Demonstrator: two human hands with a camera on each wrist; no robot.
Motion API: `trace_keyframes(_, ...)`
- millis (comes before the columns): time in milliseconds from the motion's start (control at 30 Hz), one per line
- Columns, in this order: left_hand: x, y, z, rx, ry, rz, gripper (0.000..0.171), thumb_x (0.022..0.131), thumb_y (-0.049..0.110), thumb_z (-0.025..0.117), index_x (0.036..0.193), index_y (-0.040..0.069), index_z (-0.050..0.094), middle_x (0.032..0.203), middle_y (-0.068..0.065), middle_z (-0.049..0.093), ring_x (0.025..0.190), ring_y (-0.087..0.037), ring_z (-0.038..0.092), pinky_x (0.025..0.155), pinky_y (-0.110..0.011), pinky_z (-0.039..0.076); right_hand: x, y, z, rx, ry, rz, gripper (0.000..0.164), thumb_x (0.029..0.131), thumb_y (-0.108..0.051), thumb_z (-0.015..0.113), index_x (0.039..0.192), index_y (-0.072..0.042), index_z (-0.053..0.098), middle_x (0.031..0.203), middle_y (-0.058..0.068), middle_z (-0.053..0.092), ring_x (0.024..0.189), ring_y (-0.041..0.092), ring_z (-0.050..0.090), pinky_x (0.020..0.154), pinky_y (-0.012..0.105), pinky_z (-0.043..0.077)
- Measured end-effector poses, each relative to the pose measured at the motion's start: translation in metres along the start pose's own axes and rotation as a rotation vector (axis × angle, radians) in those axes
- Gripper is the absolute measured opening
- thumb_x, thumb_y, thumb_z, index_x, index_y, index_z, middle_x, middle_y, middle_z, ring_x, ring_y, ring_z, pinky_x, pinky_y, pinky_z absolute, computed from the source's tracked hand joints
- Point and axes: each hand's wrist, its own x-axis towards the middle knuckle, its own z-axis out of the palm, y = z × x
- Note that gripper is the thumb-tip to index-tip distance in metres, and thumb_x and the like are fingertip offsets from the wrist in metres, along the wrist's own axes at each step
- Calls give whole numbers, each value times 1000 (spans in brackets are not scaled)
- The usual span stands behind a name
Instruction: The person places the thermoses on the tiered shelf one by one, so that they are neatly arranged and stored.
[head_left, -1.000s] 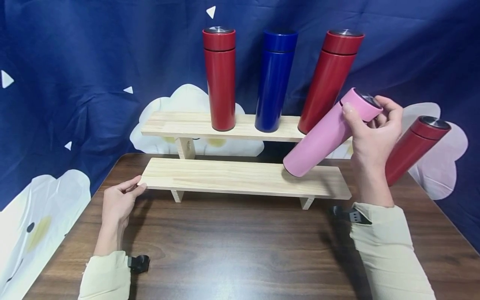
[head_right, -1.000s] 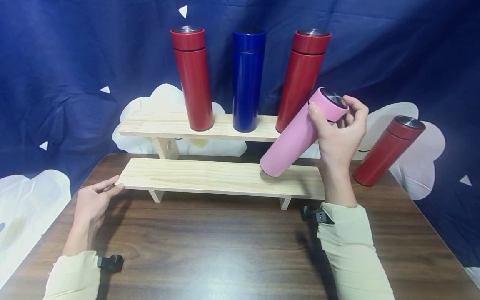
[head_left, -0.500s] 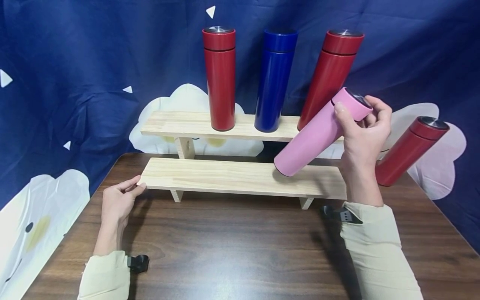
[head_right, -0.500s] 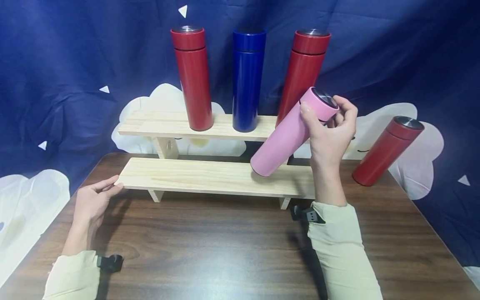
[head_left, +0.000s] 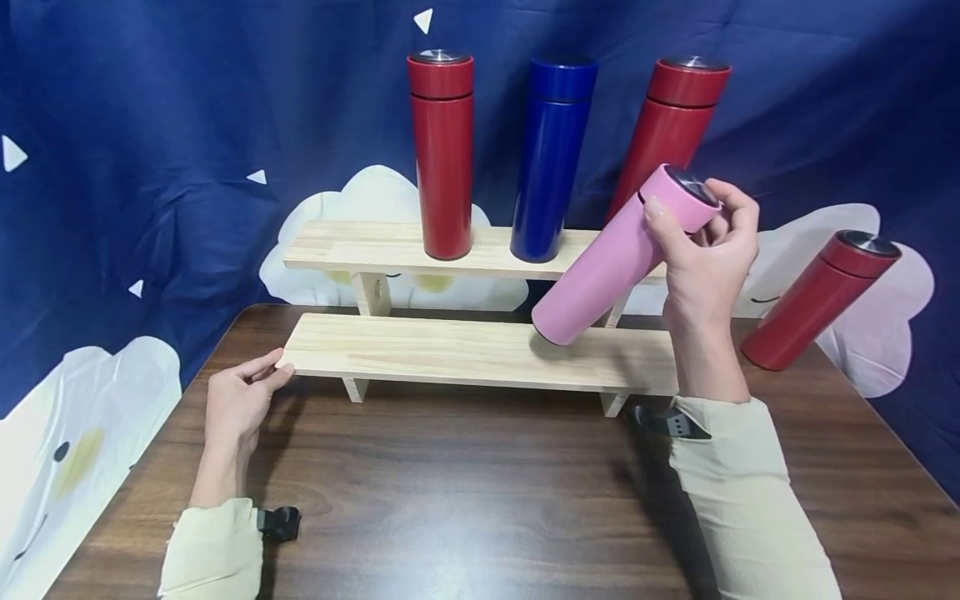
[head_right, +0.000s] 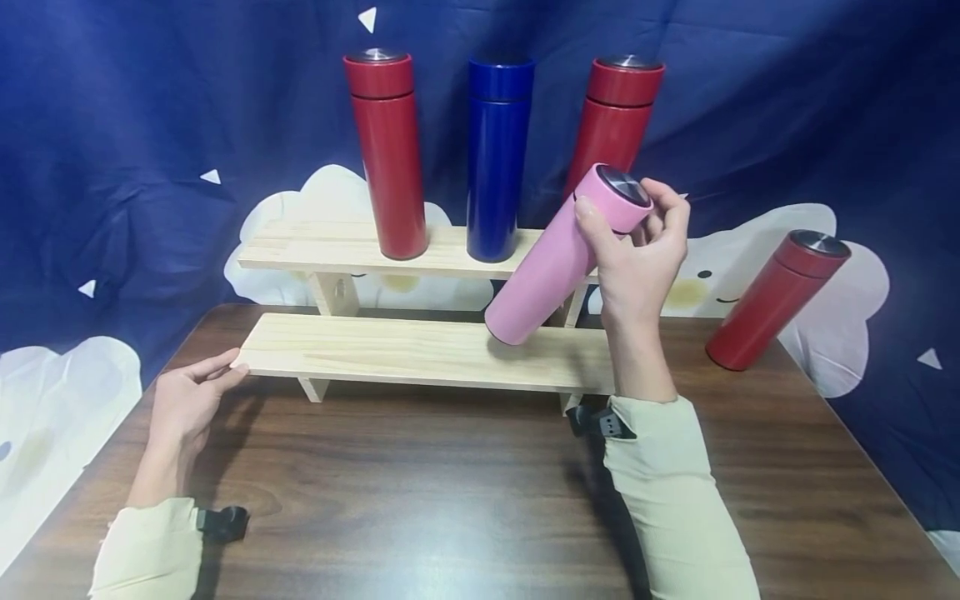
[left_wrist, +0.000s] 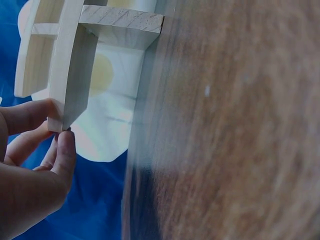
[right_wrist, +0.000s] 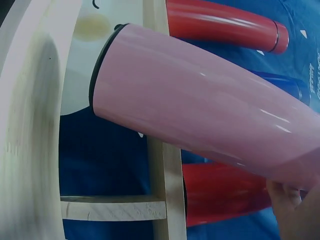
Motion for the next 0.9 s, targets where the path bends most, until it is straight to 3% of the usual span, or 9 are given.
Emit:
trace_keyframes(367, -1, 1, -1, -1, 0, 0, 44, 93, 16, 75, 135, 8, 65, 137, -12, 60, 125, -16, 56, 88, -13, 45, -10, 5, 16, -63, -114, -39, 60, 67, 0, 86, 120, -4, 56, 112, 15, 67, 101, 27, 63, 88, 33, 51)
trace_keyframes(567, -1, 1, -1, 0, -2, -3, 44, 94, 16, 74, 135, 8, 64, 139, -11, 60, 128, -19, 54, 97, -20, 45, -13, 7, 26, -80, -144, -19, 61, 69, -1, 86, 122, -5, 56, 115, 14, 67, 105, 27, 62, 90, 34, 52)
trace_keyframes(900, 0, 1, 0, -1, -6, -10, 44, 94, 15, 74, 136, 8, 64, 140, -11, 59, 128, -19, 54, 99, -23, 45, -20, 13, 41, -118, -222, 9, 64, 73, -3, 86, 127, -3, 51, 121, 13, 63, 114, 28, 61, 99, 36, 50)
